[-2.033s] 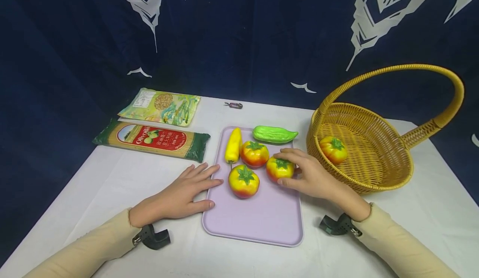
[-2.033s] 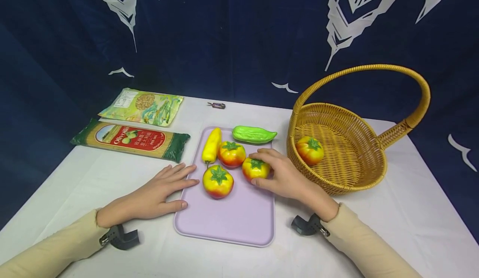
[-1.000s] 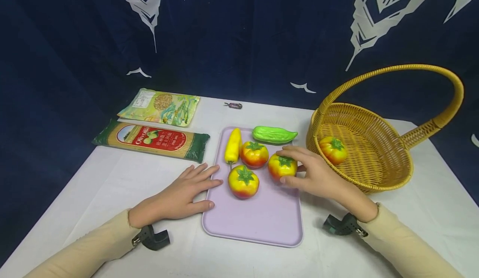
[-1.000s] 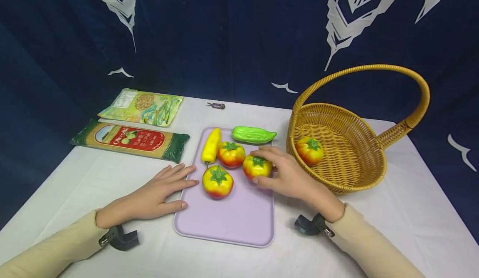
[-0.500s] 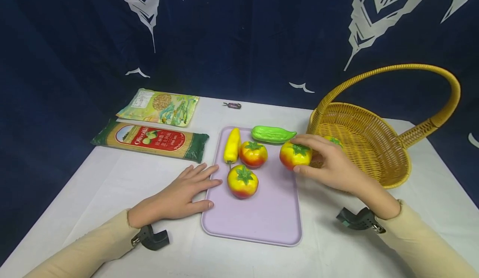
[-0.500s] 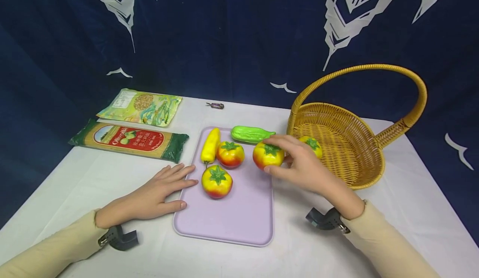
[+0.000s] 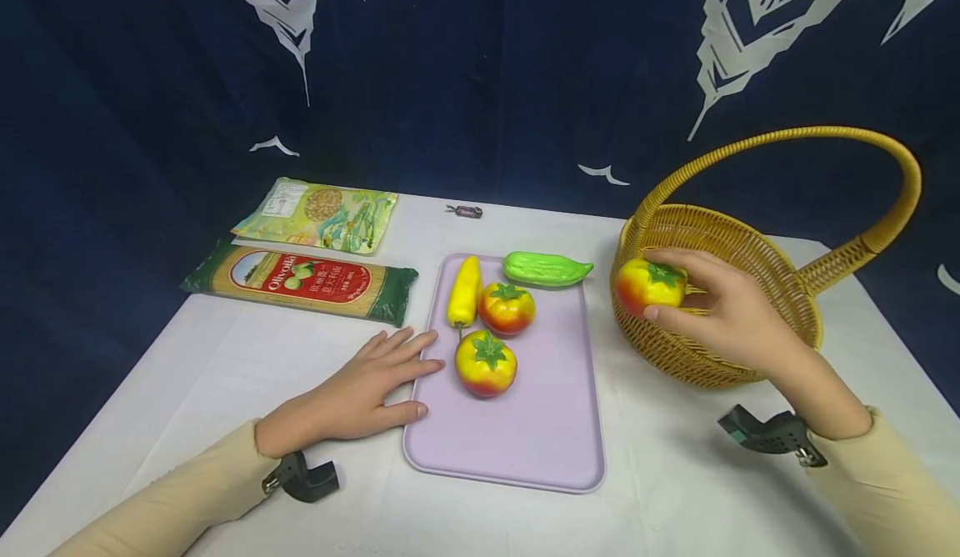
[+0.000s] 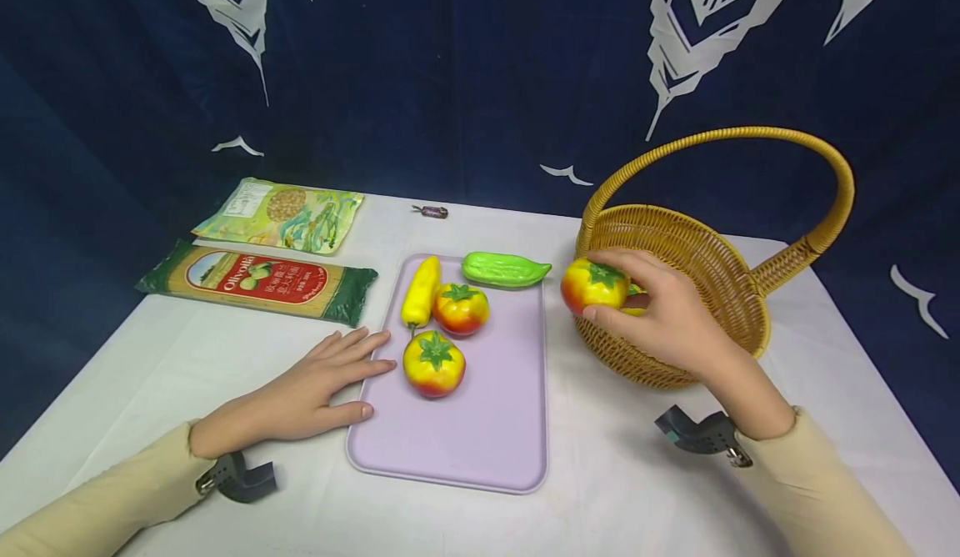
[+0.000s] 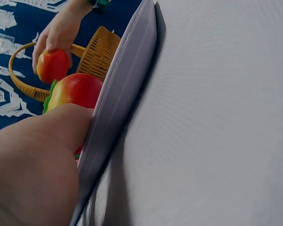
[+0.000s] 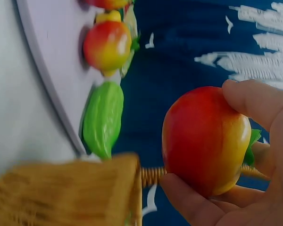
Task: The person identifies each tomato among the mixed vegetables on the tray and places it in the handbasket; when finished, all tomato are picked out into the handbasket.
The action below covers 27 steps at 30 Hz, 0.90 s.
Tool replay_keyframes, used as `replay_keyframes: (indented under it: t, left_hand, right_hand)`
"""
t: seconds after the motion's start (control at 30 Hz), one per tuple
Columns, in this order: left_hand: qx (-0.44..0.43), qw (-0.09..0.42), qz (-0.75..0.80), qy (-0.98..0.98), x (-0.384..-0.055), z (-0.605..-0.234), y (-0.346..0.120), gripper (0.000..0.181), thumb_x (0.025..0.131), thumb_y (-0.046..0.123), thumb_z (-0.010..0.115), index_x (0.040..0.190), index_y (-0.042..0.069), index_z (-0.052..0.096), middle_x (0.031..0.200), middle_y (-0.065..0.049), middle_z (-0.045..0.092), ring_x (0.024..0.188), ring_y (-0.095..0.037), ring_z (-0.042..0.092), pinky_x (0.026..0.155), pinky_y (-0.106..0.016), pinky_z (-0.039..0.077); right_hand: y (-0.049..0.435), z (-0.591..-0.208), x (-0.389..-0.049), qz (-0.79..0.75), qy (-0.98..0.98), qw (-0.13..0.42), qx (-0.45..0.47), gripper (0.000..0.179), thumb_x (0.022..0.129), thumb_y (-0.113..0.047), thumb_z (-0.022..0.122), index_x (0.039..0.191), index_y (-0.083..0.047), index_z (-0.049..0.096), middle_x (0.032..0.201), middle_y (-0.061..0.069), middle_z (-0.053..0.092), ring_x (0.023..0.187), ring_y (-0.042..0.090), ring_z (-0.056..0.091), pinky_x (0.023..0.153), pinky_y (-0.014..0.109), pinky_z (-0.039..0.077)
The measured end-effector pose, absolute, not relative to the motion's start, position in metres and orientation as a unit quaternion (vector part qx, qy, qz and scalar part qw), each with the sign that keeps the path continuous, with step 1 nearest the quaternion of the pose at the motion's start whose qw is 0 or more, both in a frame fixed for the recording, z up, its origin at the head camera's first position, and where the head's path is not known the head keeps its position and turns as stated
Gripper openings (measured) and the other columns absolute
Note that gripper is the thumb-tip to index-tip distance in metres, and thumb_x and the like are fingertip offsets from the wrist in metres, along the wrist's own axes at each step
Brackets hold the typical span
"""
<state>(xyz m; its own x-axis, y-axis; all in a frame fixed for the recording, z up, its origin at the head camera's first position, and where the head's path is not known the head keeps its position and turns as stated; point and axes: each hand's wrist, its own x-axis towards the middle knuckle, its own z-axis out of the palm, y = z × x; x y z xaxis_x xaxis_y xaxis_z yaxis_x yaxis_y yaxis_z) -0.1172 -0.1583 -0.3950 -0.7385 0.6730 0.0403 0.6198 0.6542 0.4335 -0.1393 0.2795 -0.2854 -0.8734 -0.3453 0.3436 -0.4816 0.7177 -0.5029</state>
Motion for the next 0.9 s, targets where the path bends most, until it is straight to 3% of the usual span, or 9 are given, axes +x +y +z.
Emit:
replay_keyframes:
  t: [0.37,0.43,0.5,0.6,0.73,0.9]
  left_hand:
    - [0.353,0.061,0.215,0.909,-0.115,-0.394,-0.159,0.057,0.095,0.044,0.064,0.147,0.023,0.057,0.168,-0.008,0.033,0.155,-0.043,0.026,0.125,-0.068,0.015]
    - [0.353,0.061,0.215,0.909,-0.116,-0.394,-0.159,0.057,0.095,0.044,0.064,0.147,0.022,0.057,0.168,-0.008,0.033,0.155,-0.043,0.026,0.125,-0.068,0.015]
    - [0.354,0.061,0.215,0.908,-0.116,-0.394,-0.159,0.057,0.095,0.044,0.064,0.147,0.022,0.057,0.168,-0.008,0.033,0.155,-0.043,0.026,0.125,-0.068,0.015]
    - [0.354,0.063,0.217,0.908,-0.116,-0.394,-0.159,0.057,0.095,0.044,0.064,0.147,0.022,0.057,0.168,-0.008,0.033,0.155,-0.043,0.026,0.125,-0.068,0.015]
    - [0.352,0.066,0.217,0.908,-0.116,-0.393,-0.158,0.057,0.095,0.044,0.064,0.147,0.022,0.056,0.168,-0.008,0.032,0.155,-0.043,0.025,0.125,-0.069,0.015]
    - [0.351,0.068,0.216,0.909,-0.117,-0.393,-0.159,0.057,0.095,0.044,0.064,0.147,0.022,0.056,0.168,-0.007,0.033,0.155,-0.043,0.026,0.124,-0.069,0.015]
  right_hand:
    - [0.32,-0.291,-0.149,0.301,-0.938,0.115,0.128,0.06,0.088,-0.014,0.08,0.143,-0.005,0.057,0.135,0.024,0.06,0.093,-0.021,0.047,0.073,-0.004,0.044]
    - [0.325,-0.293,-0.151,0.297,-0.941,0.112,0.115,0.061,0.09,-0.017,0.078,0.145,-0.005,0.054,0.136,0.027,0.058,0.099,-0.006,0.061,0.072,-0.005,0.042]
    - [0.329,-0.295,-0.153,0.298,-0.944,0.106,0.098,0.062,0.092,-0.02,0.076,0.146,-0.004,0.052,0.139,0.029,0.056,0.107,0.021,0.07,0.071,-0.005,0.04]
    - [0.335,-0.297,-0.157,0.295,-0.948,0.097,0.071,0.063,0.095,-0.025,0.073,0.149,-0.004,0.048,0.141,0.032,0.052,0.115,0.06,0.058,0.068,-0.005,0.037]
    - [0.342,-0.3,-0.163,0.278,-0.955,0.096,0.033,0.065,0.096,-0.033,0.07,0.151,-0.006,0.047,0.142,0.034,0.051,0.117,0.06,0.056,0.067,-0.001,0.034]
    - [0.348,-0.306,-0.166,0.253,-0.962,0.101,0.001,0.068,0.096,-0.038,0.067,0.152,-0.006,0.045,0.134,0.033,0.055,0.1,0.043,0.057,0.06,0.013,0.037]
